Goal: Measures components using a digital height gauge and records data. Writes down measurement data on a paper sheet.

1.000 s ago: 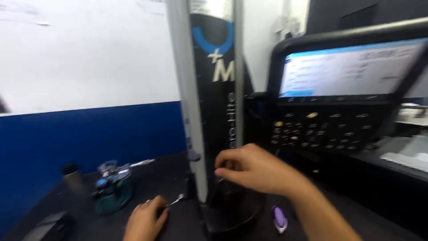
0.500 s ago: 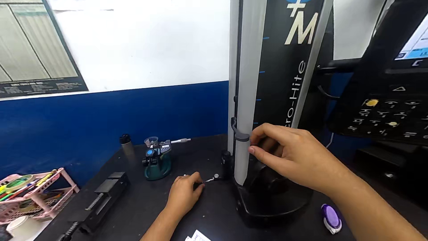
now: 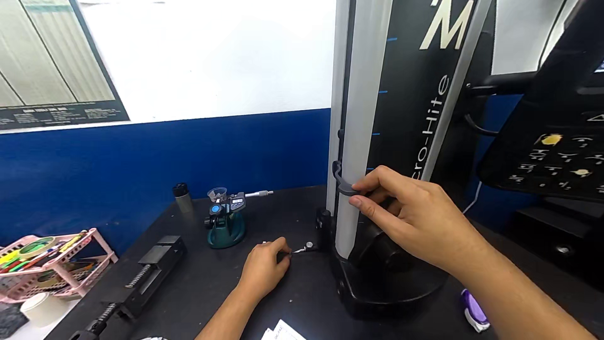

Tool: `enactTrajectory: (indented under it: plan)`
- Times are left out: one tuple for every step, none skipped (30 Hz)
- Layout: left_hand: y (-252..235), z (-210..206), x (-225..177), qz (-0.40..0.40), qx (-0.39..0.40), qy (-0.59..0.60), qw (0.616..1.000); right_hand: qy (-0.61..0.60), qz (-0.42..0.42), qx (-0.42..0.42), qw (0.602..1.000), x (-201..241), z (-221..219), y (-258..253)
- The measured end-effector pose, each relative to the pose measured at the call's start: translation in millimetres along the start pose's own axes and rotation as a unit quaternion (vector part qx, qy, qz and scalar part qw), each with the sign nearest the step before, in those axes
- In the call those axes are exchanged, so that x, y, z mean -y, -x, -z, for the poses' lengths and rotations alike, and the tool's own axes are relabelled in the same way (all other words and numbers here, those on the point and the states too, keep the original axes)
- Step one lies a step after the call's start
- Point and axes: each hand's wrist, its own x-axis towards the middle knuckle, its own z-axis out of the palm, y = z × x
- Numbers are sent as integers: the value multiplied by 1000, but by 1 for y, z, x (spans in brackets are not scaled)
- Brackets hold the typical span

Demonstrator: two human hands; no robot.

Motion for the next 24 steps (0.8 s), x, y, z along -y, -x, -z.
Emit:
enactTrajectory:
  plan:
    - [0,0,0,4,3,4,1000,1,2,-3,1000,0,-1,0]
    - [0,0,0,7,3,5,1000,2,3,-5,1000,0,-1,0]
    - [0,0,0,8,4,5,1000,3,3,-8,1000,0,-1,0]
    - [0,0,0,8,4,5,1000,2,4,-10,1000,0,-2,1]
    - [-1,0,0,7,5,4,1000,1,4,-13,1000,0,-2,1]
    - [-1,0,1,6,5,3,1000,-1,4,-16,1000,0,-3,1]
    - [-1,0,1,4,3,3,1000,-3,5,-19,1000,0,-4,1]
    - [-1,-1,1,3,1,4,1000,-2,5,-20,1000,0,-4,1]
    - [0,-1,1,2,1,5,1000,-1,5,-22,1000,0,-4,1]
    - [0,-1,1,2,1,6,1000,1,5,-23,1000,0,-4,1]
    - [0,-1,1,1,1,6,1000,0,5,-25,1000,0,-5,1]
    - [0,-1,1,1,1,7,1000,-2,5,-28,1000,1,-5,1]
    - [0,-1,2,2,1,8,1000,-3,5,-30,1000,1,-5,1]
    - [0,-1,2,2,1,9,1000,-4,4,-28,1000,1,-5,1]
    - [0,-1,2,2,1,8,1000,-4,2,-28,1000,1,-5,1]
    - [0,-1,1,2,1,8,1000,-6,1,-27,1000,1,-5,1]
    - [-1,-1,1,2,0,7,1000,-9,0,-25,1000,1,-5,1]
    - [-1,-1,1,1,-1,7,1000,-11,-2,-24,1000,1,-5,1]
    - [-1,-1,2,-1,-3,6,1000,-12,-3,-22,1000,1,-4,1]
    - [-1,-1,2,-2,-3,6,1000,-13,-3,-23,1000,1,-4,1]
    - [0,-1,2,-2,-2,5,1000,-12,-3,-22,1000,1,-4,1]
    - [0,0,1,-1,-1,4,1000,-11,-3,-22,1000,1,-4,1]
    - [0,0,1,0,-1,4,1000,-10,-3,-22,1000,1,-4,1]
    - [0,-1,1,1,-1,5,1000,-10,-2,-22,1000,1,-4,1]
